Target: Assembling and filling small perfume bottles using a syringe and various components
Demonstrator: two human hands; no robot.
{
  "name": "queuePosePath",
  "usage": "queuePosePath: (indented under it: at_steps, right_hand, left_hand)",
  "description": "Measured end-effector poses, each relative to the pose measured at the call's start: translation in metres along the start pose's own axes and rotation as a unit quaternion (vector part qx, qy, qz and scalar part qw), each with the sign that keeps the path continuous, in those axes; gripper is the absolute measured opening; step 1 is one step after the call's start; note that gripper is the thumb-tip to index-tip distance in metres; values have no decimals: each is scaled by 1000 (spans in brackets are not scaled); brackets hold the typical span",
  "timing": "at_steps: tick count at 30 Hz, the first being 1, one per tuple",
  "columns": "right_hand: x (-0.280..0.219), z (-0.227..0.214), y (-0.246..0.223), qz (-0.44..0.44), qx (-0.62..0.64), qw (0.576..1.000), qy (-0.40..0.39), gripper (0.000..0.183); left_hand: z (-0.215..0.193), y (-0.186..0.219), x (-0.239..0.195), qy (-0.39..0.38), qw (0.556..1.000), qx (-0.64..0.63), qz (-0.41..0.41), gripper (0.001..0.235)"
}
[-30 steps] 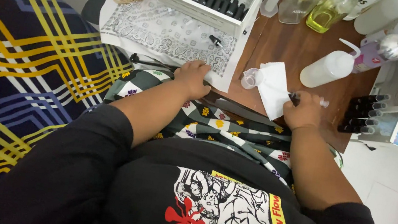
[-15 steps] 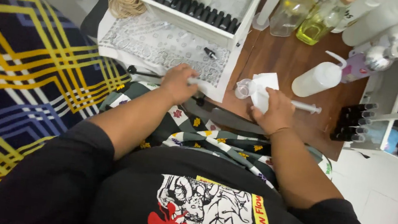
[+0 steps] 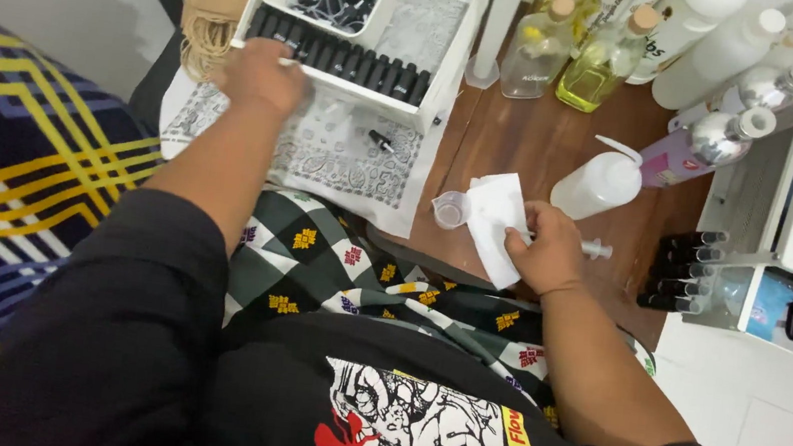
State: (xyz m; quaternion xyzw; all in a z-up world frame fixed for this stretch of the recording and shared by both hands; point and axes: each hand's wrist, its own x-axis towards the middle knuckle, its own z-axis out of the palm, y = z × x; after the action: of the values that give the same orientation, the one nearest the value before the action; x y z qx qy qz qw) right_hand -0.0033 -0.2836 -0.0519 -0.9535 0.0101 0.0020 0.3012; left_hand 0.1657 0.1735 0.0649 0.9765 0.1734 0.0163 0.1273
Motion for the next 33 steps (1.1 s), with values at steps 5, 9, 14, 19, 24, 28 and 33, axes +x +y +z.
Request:
queuePosePath:
  at_steps: [5, 9, 14, 19, 24, 28, 33]
  right_hand:
    - [4, 13, 25, -33, 30, 999, 18, 23]
    - [-6, -3, 8, -84, 68, 994, 23, 16]
    - [-8, -2, 15, -121, 113, 985, 37, 27]
    - [-9, -3, 10, -119, 129, 984, 31, 31]
    - [-8, -2, 7, -126, 139, 982, 36, 27]
    - [-11, -7, 3, -67, 132, 989, 1, 27]
    - [-10, 1, 9, -105, 136, 985, 29, 27]
  left_hand:
    - [-12, 5, 24, -3, 998, 58, -21, 26]
    - [1, -6, 58, -54, 987, 149, 28, 31]
    - [-21, 29, 50, -97, 987, 107, -64, 60]
    - [-8, 31, 61, -137, 971, 167, -100, 61]
    - [6, 32, 72, -113, 948, 292, -54, 55]
    - [8, 29, 73, -146, 945, 285, -64, 57]
    - [4, 27, 69, -145, 957, 238, -83, 62]
